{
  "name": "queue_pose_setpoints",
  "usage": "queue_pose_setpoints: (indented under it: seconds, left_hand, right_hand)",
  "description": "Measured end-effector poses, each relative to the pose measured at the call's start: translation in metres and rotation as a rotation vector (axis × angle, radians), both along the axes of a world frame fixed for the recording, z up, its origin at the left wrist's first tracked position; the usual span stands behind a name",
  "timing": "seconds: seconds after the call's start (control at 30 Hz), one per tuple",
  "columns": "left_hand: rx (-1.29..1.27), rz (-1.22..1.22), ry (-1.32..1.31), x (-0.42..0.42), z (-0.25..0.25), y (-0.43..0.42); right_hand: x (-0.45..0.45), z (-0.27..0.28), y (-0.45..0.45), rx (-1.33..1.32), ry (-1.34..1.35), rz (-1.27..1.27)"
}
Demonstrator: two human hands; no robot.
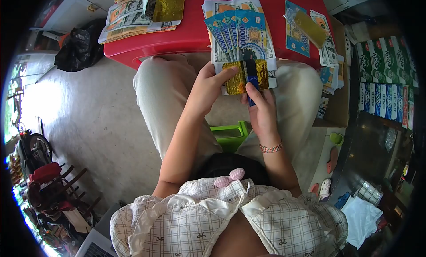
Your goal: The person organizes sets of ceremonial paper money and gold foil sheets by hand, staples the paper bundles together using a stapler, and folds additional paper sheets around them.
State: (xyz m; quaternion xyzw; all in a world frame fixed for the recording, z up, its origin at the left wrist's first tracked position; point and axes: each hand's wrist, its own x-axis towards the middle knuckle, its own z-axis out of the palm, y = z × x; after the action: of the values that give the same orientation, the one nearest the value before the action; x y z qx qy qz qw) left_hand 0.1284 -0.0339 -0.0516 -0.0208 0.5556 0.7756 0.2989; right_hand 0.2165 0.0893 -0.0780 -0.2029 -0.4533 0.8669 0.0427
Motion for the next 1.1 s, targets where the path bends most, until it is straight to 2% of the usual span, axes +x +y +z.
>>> queue_pose_setpoints:
  seconds: [0.13,0.63,1.1]
  left_hand:
    - [0.06,-0.01,-0.001,-0.0003,-0.005,0.0004]
    - [0.018,-0.012,-0.027,0.0004,-0.0027,0.0014]
    - [0.106,0.012,-0.065,0.0036,-0.0088,0.0046]
  right_hand:
    - [-0.0043,0.009,-0.0041,0.019,-0.009,-0.069]
    - [-0.0027,0.0031,0.0,0.036,0.011,-0.068]
    - [-0.0023,0.0029,0.0001,-0.003,0.052,-0.093]
